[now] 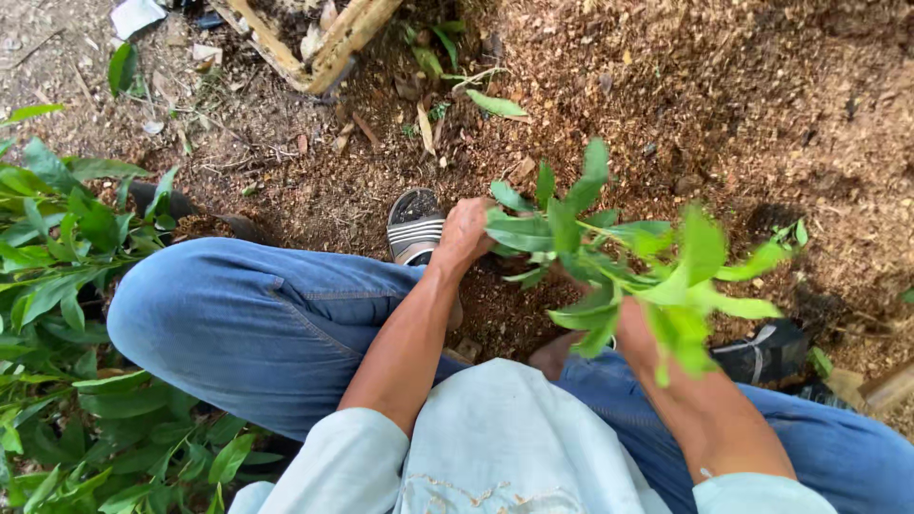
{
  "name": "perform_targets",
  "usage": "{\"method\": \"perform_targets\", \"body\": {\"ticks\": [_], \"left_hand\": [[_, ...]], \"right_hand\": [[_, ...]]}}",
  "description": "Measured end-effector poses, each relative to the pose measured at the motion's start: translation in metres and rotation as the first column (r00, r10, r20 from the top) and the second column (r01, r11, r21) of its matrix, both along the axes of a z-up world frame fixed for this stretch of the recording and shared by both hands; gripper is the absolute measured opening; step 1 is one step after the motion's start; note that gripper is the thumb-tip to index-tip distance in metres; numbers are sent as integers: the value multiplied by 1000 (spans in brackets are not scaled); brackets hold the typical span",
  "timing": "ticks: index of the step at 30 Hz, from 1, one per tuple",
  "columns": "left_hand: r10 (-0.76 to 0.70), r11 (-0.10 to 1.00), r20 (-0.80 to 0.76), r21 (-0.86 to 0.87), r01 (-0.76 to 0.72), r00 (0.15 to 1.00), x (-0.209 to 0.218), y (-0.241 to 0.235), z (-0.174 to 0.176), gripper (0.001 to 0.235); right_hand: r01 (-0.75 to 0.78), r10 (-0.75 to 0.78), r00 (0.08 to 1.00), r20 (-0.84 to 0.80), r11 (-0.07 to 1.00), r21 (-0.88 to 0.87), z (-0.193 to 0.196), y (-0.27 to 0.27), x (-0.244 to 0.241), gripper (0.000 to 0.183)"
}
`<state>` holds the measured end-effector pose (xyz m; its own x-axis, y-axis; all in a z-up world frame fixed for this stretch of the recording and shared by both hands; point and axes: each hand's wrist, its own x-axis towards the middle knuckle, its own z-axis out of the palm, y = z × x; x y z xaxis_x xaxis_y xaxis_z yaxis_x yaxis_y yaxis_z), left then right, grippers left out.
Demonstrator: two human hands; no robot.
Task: The person prepares a small black plastic planter bag, fills it with a mixture of soil and sawdust from a large pile, and plants a small green sapling into the bag by hand.
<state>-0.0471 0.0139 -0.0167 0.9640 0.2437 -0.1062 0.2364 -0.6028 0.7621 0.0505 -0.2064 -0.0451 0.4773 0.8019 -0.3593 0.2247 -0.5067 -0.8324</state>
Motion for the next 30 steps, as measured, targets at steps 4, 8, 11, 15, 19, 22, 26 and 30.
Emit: {"method": "perform_targets", "body": {"ticks": [4,8,11,15,19,22,26,30], "left_hand": [[0,1000,-272,-12,-4,962,-5,2,7,25],[58,998,-438,29,-50,897,8,-4,9,37],[35,999,-367,30,-26,930,6,-12,7,33],[-10,999,-294,43,24,956,4,-17,13,31],[20,993,-288,-107,-53,957,8,-7,14,29],[-106,993,-414,-85,78,904,4,-4,-3,34],[-72,994,-165,71,85,984,1,-11,-26,17],[12,999,-330,-36,-26,944,0,-22,-36,21]], "right_hand": [[14,-12,997,-72,1000,23,7,9,-4,33],[-14,15,997,-81,1000,17,10,-3,4,33],[-23,22,998,-61,1000,-18,-6,-27,-7,33],[-61,63,998,31,997,-48,-38,-38,-18,33],[-74,84,973,213,996,-57,-49,-19,4,32],[-40,42,999,15,994,-98,-34,-12,11,39],[11,-6,981,-194,1000,27,-2,-10,6,48],[44,-59,975,-216,996,-74,7,-11,-16,48]]}}
